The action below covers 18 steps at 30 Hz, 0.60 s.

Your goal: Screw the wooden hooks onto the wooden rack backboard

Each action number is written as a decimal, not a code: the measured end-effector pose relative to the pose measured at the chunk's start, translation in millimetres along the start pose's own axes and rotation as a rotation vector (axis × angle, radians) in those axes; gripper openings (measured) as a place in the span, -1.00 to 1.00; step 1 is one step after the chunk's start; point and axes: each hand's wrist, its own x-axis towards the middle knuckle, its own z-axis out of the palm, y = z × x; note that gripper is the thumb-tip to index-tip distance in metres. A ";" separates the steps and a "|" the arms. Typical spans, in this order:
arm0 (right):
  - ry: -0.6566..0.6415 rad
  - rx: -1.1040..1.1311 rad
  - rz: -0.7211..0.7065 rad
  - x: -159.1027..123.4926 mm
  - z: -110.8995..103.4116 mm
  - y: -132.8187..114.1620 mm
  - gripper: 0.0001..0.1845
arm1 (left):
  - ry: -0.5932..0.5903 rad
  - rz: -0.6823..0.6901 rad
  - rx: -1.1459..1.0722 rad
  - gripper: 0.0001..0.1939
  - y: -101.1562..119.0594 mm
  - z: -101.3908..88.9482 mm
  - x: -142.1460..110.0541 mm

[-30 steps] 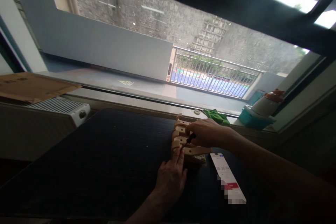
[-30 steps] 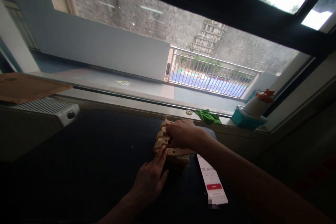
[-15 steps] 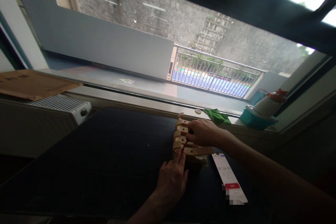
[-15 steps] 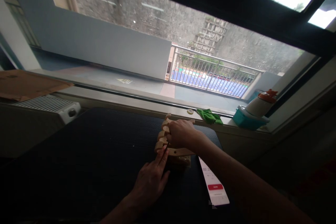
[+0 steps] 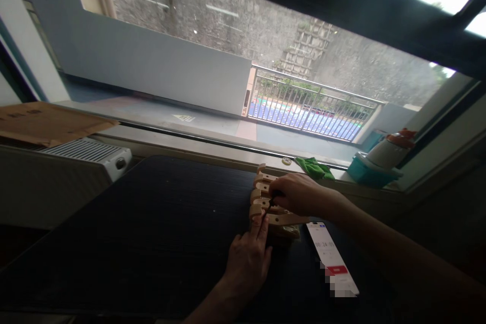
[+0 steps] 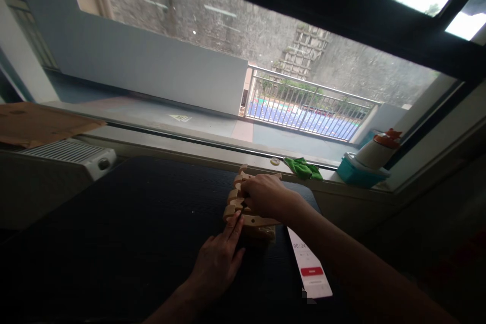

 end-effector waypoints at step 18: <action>0.006 0.017 -0.054 2.7 -5.8 0.0 -0.83 | 0.007 -0.011 0.011 -0.39 1.0 -1.0 -1.5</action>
